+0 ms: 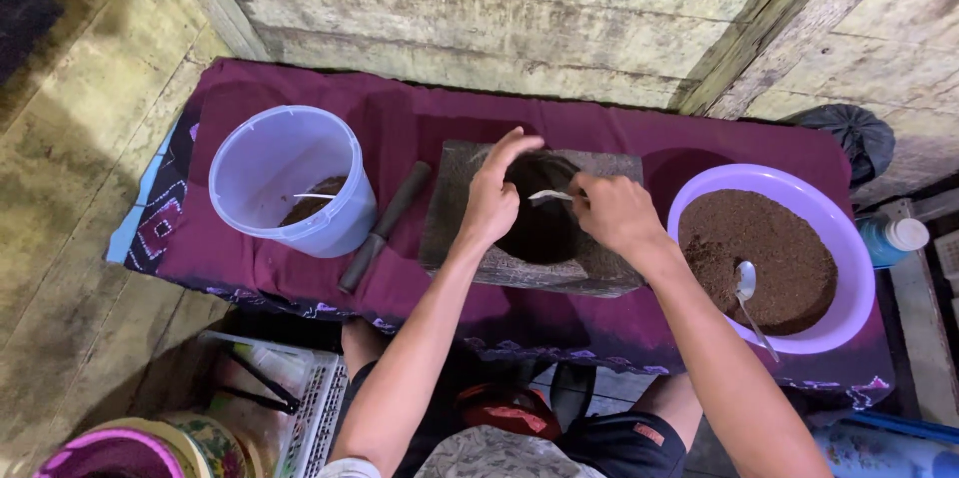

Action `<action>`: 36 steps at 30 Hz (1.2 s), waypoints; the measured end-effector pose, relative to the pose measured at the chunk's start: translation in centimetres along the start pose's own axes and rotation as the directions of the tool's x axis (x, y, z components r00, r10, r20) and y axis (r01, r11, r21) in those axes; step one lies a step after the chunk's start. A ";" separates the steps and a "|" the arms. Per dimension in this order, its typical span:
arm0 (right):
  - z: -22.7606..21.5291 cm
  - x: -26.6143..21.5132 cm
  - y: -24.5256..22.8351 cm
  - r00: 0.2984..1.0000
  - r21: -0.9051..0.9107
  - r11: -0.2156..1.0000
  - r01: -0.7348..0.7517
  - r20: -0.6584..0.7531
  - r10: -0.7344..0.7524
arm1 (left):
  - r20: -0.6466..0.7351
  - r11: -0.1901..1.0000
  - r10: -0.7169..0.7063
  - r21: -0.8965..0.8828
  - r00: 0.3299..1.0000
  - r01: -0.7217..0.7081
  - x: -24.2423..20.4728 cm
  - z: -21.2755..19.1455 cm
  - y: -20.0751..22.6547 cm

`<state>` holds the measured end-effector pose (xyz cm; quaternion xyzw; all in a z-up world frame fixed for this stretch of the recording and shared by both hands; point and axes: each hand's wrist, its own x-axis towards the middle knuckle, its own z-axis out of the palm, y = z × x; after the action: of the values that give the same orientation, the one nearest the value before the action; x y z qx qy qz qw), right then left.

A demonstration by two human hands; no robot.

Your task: Scooping dark powder from a plastic bucket into a stone mortar using a spoon

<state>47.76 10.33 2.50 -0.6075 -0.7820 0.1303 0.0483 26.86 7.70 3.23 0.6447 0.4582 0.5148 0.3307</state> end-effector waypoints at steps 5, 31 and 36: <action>-1.7 -1.7 -1.4 0.998 0.023 0.999 0.047 -0.052 -0.045 | 0.046 0.999 0.028 -0.027 0.999 -0.027 -0.4 -0.3 -0.1; 2.1 1.8 -3.8 0.992 -0.212 0.977 0.037 0.125 -0.011 | 0.083 0.588 0.184 0.789 0.979 -0.178 -3.5 -4.0 -3.7; 2.6 1.3 -4.7 0.980 -0.188 0.981 0.052 0.200 -0.014 | 0.108 0.606 0.035 0.788 0.994 -0.107 -3.7 -4.0 -2.9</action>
<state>42.40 10.09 1.16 -0.5802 -0.8019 0.1131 -0.0863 22.09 5.16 0.29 0.7625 0.5988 0.2449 0.0093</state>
